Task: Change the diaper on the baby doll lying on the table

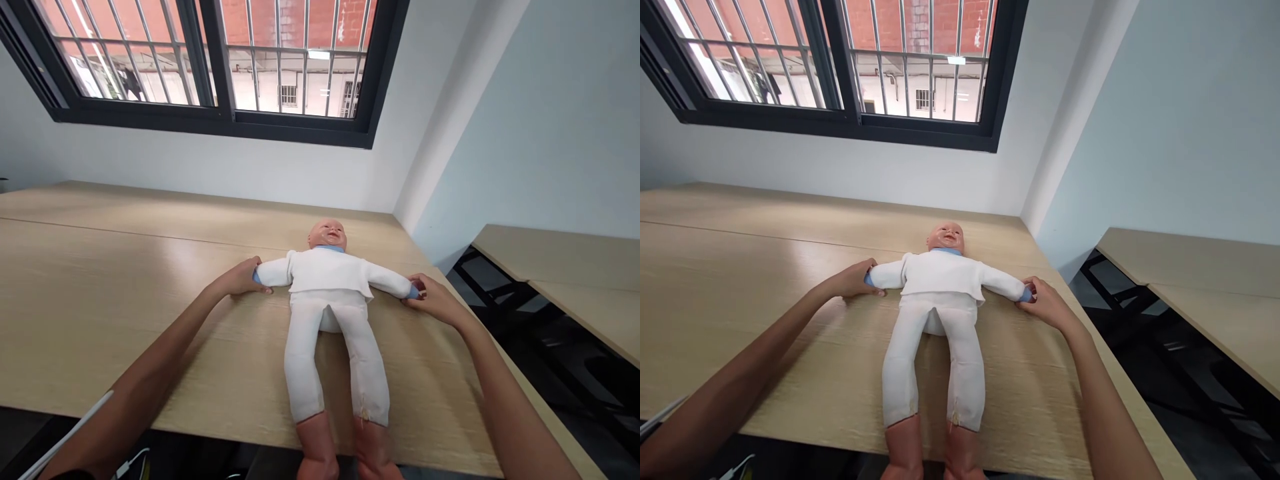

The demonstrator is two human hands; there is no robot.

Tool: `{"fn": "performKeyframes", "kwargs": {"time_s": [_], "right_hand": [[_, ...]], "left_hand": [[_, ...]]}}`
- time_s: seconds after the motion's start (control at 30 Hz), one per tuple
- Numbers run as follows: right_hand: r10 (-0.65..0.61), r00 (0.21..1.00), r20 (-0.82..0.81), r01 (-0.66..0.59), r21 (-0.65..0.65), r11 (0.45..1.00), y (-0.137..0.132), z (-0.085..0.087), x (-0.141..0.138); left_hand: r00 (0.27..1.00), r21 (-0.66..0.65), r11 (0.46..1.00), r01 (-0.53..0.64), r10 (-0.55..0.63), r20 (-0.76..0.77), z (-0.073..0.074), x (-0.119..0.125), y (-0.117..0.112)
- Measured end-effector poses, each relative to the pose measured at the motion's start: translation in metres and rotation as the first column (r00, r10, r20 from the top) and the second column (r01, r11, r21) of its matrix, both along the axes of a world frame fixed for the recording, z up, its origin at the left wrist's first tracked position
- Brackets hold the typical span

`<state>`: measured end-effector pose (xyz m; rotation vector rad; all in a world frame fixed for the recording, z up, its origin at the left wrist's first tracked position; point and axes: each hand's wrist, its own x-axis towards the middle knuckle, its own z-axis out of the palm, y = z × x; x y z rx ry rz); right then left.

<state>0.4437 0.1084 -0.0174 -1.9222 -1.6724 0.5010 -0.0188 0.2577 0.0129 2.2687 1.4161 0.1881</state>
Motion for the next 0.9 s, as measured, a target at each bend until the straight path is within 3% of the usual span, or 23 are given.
{"fn": "performKeyframes", "kwargs": {"time_s": [0.13,0.3,0.53,0.7,0.9], "right_hand": [[-0.04,0.981,-0.192,0.04,-0.001,0.999,-0.006,0.007,0.004],[-0.014,0.913,-0.408,0.025,0.023,0.999,-0.008,0.004,0.016],[-0.131,0.867,-0.481,0.122,-0.05,0.991,-0.005,0.002,0.005],[-0.071,0.907,-0.415,0.061,-0.038,0.997,-0.005,0.0,0.003],[-0.073,0.904,-0.421,0.073,-0.017,0.997,0.003,-0.012,0.015]], "left_hand": [[0.999,0.0,1.0,0.017,-0.017,-0.028,-0.001,0.0,0.0],[0.999,0.02,1.0,0.016,-0.015,-0.038,-0.003,-0.001,0.001],[0.999,0.005,1.0,0.023,-0.023,-0.038,-0.003,-0.001,0.0],[0.999,0.004,0.999,0.04,-0.039,-0.032,-0.002,-0.002,0.0],[0.998,0.004,0.999,0.034,-0.034,-0.06,-0.002,-0.002,-0.001]]}}
